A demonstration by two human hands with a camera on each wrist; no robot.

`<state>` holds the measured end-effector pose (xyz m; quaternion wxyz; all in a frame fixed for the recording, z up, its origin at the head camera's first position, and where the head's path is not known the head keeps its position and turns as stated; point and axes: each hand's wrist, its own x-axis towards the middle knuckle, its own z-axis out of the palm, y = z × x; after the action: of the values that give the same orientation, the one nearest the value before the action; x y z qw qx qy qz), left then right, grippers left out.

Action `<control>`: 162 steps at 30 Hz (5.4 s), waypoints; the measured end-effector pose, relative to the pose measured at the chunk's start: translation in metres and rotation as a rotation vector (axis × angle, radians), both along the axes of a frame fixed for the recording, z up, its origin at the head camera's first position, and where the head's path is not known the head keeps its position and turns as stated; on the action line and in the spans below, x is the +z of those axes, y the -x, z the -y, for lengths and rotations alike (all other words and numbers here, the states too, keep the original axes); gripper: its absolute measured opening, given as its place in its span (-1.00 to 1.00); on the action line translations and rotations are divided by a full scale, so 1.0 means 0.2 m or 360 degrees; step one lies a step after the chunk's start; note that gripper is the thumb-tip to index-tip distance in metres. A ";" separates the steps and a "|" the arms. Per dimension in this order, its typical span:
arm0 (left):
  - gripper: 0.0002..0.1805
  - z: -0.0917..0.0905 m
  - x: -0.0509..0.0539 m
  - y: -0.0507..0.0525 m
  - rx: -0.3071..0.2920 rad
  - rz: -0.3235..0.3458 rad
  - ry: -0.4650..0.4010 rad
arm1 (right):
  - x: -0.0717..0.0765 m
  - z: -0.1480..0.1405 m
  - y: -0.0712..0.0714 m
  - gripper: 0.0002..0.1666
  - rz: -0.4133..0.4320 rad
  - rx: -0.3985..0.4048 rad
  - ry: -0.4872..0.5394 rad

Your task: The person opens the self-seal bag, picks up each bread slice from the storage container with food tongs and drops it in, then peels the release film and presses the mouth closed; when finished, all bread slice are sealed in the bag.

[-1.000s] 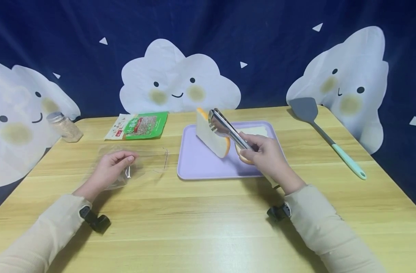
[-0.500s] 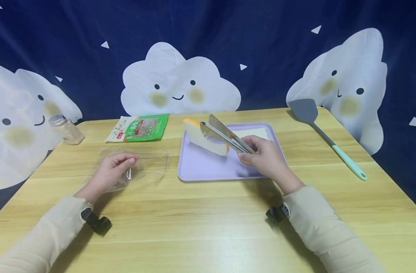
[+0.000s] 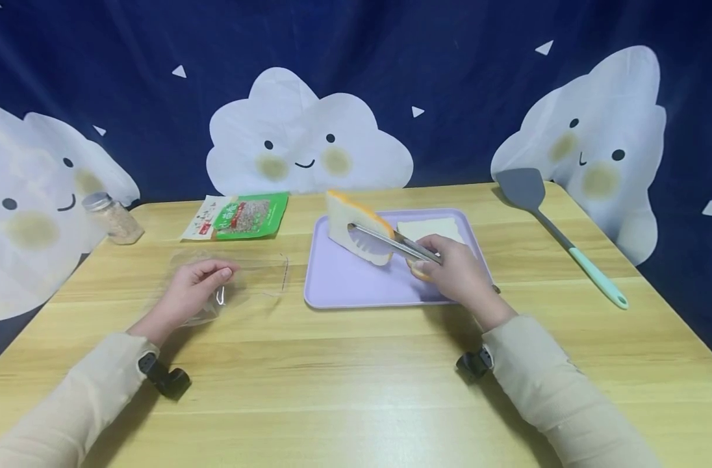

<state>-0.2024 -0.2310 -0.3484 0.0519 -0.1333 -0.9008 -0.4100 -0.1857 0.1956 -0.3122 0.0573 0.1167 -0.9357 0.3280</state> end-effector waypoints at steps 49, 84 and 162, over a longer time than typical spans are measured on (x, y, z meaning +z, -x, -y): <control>-0.86 -0.08 0.03 -0.04 -0.0039 -0.0072 -0.0046 | -0.01 0.30 -0.08 -0.71 0.0880 0.0318 0.0501; -0.88 -0.17 0.03 -0.12 -0.0094 -0.0069 -0.0185 | -0.07 0.42 -0.04 -0.71 0.1147 0.0360 0.0715; -0.88 -0.23 0.06 -0.14 0.0054 -0.0202 -0.0546 | -0.04 0.71 -0.01 -0.86 0.0916 0.0288 0.0318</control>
<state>-0.1734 -0.1841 -0.3369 0.1375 -0.1330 -0.8147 -0.5474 -0.1836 0.0528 -0.3208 -0.2281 0.0956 -0.8624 0.4417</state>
